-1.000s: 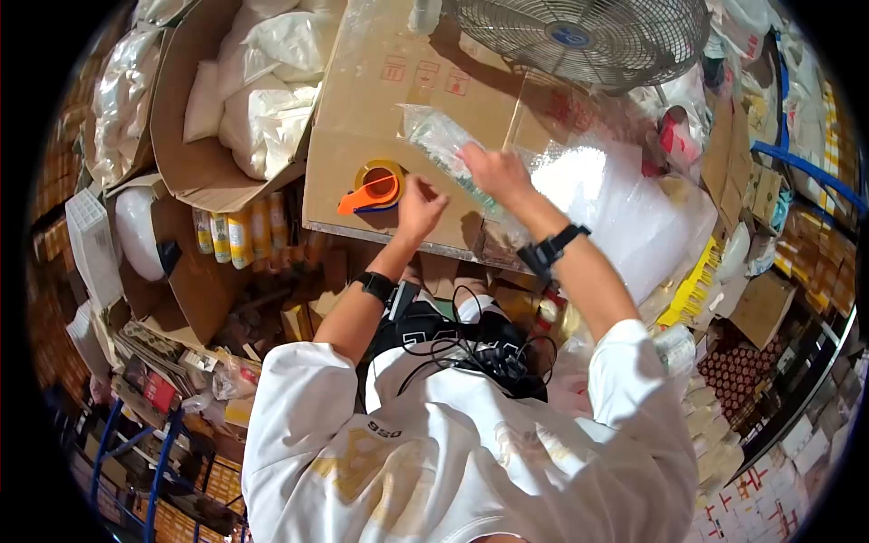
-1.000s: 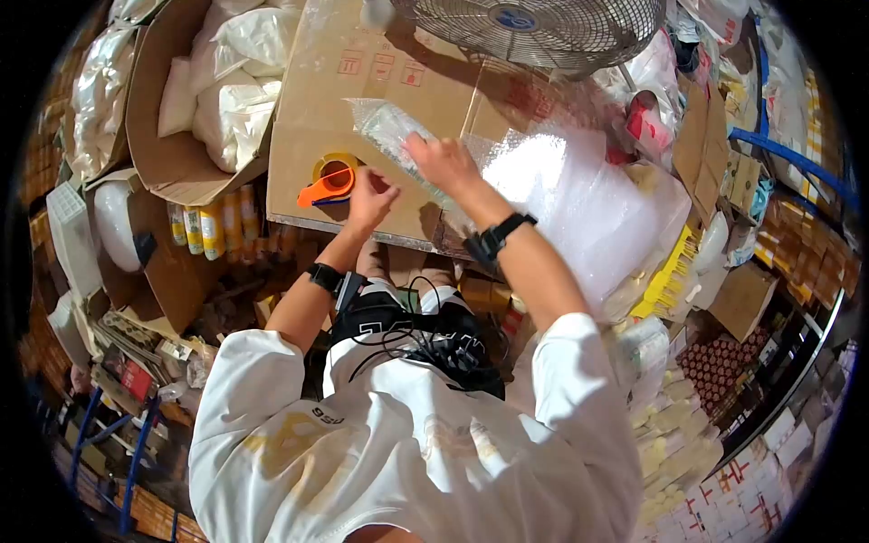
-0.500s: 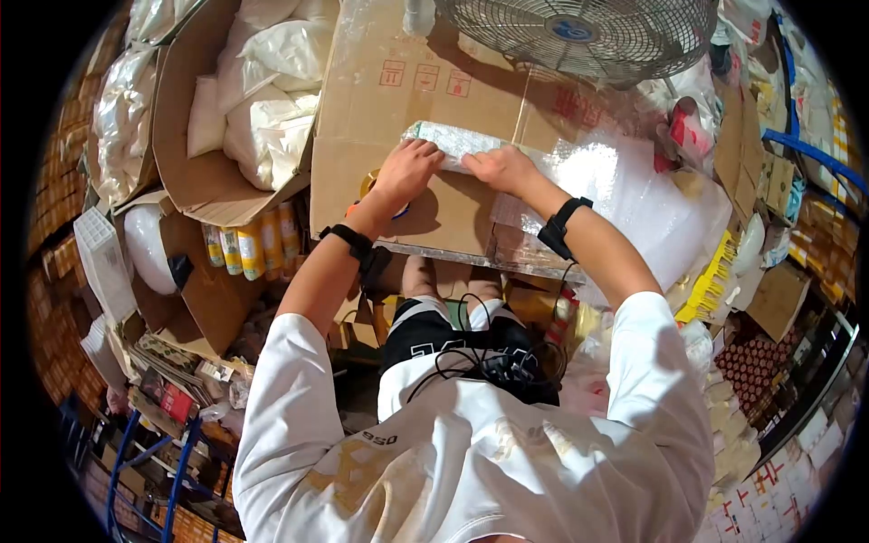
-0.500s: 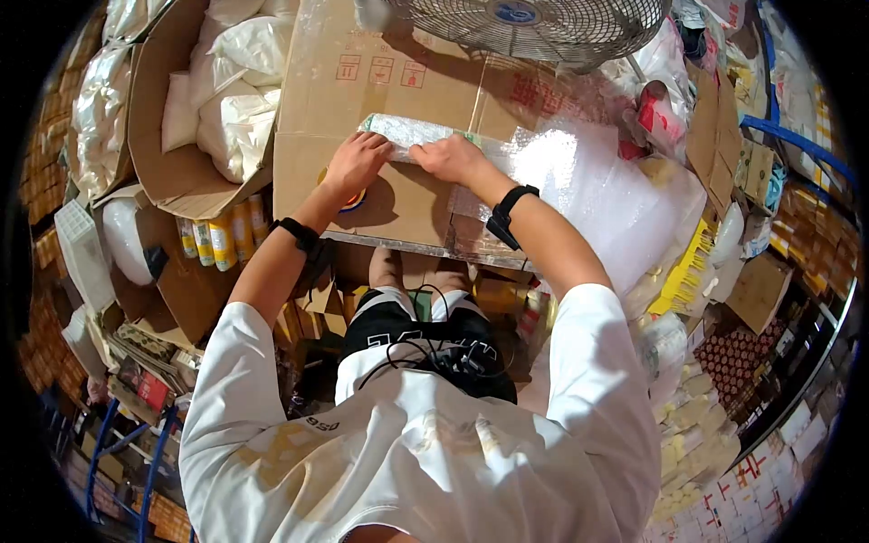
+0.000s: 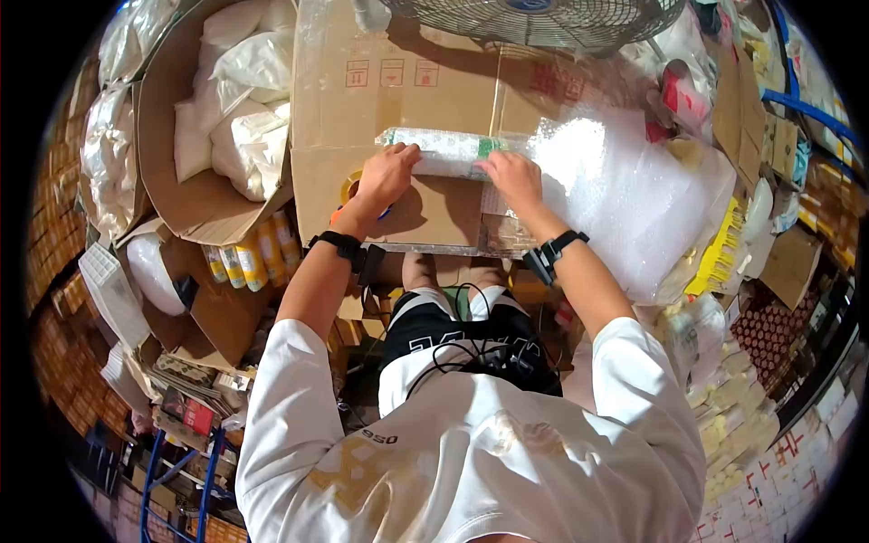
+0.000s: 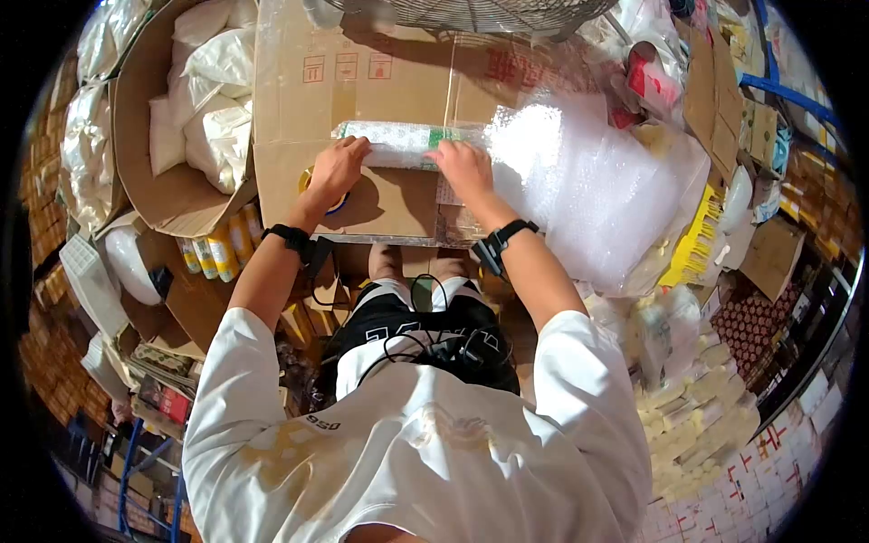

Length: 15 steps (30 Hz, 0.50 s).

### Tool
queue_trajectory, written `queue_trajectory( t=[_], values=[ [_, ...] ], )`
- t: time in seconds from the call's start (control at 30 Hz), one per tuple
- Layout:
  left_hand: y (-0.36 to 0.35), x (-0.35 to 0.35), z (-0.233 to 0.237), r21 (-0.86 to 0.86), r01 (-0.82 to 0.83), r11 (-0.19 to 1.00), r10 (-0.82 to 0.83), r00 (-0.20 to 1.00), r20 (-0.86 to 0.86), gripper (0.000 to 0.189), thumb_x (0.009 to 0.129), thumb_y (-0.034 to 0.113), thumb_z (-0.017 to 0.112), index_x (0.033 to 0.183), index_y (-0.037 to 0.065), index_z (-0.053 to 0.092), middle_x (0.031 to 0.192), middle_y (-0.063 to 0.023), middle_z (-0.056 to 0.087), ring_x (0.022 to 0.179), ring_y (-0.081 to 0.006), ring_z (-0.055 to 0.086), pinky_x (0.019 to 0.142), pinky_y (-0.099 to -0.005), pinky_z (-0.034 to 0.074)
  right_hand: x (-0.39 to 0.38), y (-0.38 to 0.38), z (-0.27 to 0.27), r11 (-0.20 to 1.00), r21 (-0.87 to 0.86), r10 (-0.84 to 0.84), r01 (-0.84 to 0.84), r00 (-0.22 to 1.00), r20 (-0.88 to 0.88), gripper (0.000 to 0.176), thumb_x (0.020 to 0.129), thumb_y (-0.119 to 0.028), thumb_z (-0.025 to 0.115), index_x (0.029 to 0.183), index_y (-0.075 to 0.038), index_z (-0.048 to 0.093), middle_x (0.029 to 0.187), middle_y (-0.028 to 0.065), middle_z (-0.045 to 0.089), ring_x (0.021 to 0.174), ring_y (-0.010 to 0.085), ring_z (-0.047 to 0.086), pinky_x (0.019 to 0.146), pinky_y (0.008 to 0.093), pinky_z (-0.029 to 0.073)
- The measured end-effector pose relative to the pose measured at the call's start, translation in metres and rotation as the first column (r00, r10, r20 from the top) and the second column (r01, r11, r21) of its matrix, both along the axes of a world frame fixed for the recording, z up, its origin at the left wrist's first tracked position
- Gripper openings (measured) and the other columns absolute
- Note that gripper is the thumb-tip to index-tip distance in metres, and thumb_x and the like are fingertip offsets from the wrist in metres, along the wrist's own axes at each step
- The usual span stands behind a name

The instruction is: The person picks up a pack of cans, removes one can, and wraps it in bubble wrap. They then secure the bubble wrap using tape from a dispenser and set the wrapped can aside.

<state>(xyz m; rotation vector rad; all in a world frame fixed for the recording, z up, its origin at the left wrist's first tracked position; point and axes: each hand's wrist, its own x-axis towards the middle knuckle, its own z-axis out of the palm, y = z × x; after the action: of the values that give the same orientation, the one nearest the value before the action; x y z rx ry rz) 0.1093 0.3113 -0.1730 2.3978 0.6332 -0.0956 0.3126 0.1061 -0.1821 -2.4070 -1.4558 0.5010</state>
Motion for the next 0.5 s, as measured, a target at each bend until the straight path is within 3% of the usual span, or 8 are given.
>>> queue_trajectory(
  t=[0.1,0.13,0.2,0.23,0.33,0.43,0.5],
  values=[
    [0.0,0.015,0.012,-0.046,-0.152,0.987,0.147,0.984,-0.101,0.017,0.1,0.022,0.062,0.112,0.012,0.068,0.094,-0.015,0.07,0.093,-0.0397,0.067,0.077,-0.048,0.055,0.023,0.014,0.008,0.953,-0.289,-0.068,0.09,0.994,0.084,0.061,0.089,-0.071,0.065,0.094,-0.009,0.064,0.062,0.0111,0.064,0.056,0.0346,0.066,0.054,0.0451,0.052],
    [0.002,0.021,0.014,-0.019,-0.138,0.99,0.134,0.98,-0.149,0.019,0.1,0.024,0.064,0.114,0.012,0.068,0.095,-0.0156,0.07,0.094,-0.0403,0.067,0.077,-0.0482,0.055,0.027,0.014,-0.001,0.991,-0.106,-0.062,0.078,0.988,0.144,0.072,0.083,-0.079,0.063,0.095,-0.009,0.064,0.051,0.0078,0.057,0.045,0.0363,0.06,0.046,0.0429,0.05],
    [0.008,0.032,0.012,0.027,-0.106,0.994,0.109,0.964,-0.244,0.024,0.098,0.027,0.067,0.117,0.012,0.066,0.099,-0.0168,0.07,0.096,-0.0414,0.067,0.079,-0.0488,0.055,0.034,0.028,0.012,0.922,-0.368,-0.102,0.125,0.992,0.081,0.073,0.082,-0.078,0.065,0.103,-0.007,0.064,0.065,0.0117,0.065,0.061,0.0349,0.067,0.057,0.0434,0.054],
    [0.013,0.032,0.007,0.096,-0.035,0.995,0.049,0.989,-0.141,0.025,0.097,0.028,0.069,0.117,0.013,0.066,0.1,-0.0161,0.07,0.097,-0.0406,0.067,0.081,-0.0488,0.054,0.036,0.036,0.021,0.861,-0.491,-0.122,0.131,0.991,0.052,0.075,0.082,-0.077,0.066,0.106,-0.006,0.064,0.073,0.0136,0.069,0.069,0.0343,0.071,0.062,0.0436,0.056],
    [0.037,0.033,-0.002,0.275,0.083,0.958,-0.134,0.976,0.17,0.028,0.092,0.029,0.074,0.111,0.011,0.066,0.1,-0.0138,0.069,0.097,-0.0389,0.066,0.086,-0.0474,0.052,0.043,0.031,0.003,0.991,-0.129,0.011,0.021,0.97,0.243,0.079,0.08,-0.074,0.07,0.114,-0.003,0.063,0.106,0.0185,0.072,0.103,0.0328,0.07,0.086,0.0453,0.056],
    [0.05,0.038,-0.013,-0.16,0.117,0.98,-0.107,0.991,0.075,0.026,0.092,0.028,0.073,0.103,0.007,0.064,0.095,-0.0129,0.066,0.093,-0.0381,0.064,0.085,-0.0459,0.052,0.052,0.04,-0.008,0.974,-0.161,0.149,-0.159,0.986,-0.069,0.082,0.078,-0.07,0.074,0.123,-0.003,0.061,0.129,0.0188,0.065,0.124,0.0333,0.06,0.102,0.0469,0.049],
    [0.055,0.04,-0.015,-0.169,0.122,0.978,-0.111,0.991,0.077,0.026,0.091,0.027,0.073,0.1,0.006,0.062,0.095,-0.0129,0.067,0.092,-0.0383,0.063,0.084,-0.0462,0.052,0.042,0.049,-0.009,0.958,-0.168,0.213,-0.231,0.97,-0.116,0.082,0.078,-0.067,0.077,0.126,-0.003,0.061,0.127,0.0179,0.066,0.121,0.0353,0.062,0.1,0.0468,0.051]
  ],
)
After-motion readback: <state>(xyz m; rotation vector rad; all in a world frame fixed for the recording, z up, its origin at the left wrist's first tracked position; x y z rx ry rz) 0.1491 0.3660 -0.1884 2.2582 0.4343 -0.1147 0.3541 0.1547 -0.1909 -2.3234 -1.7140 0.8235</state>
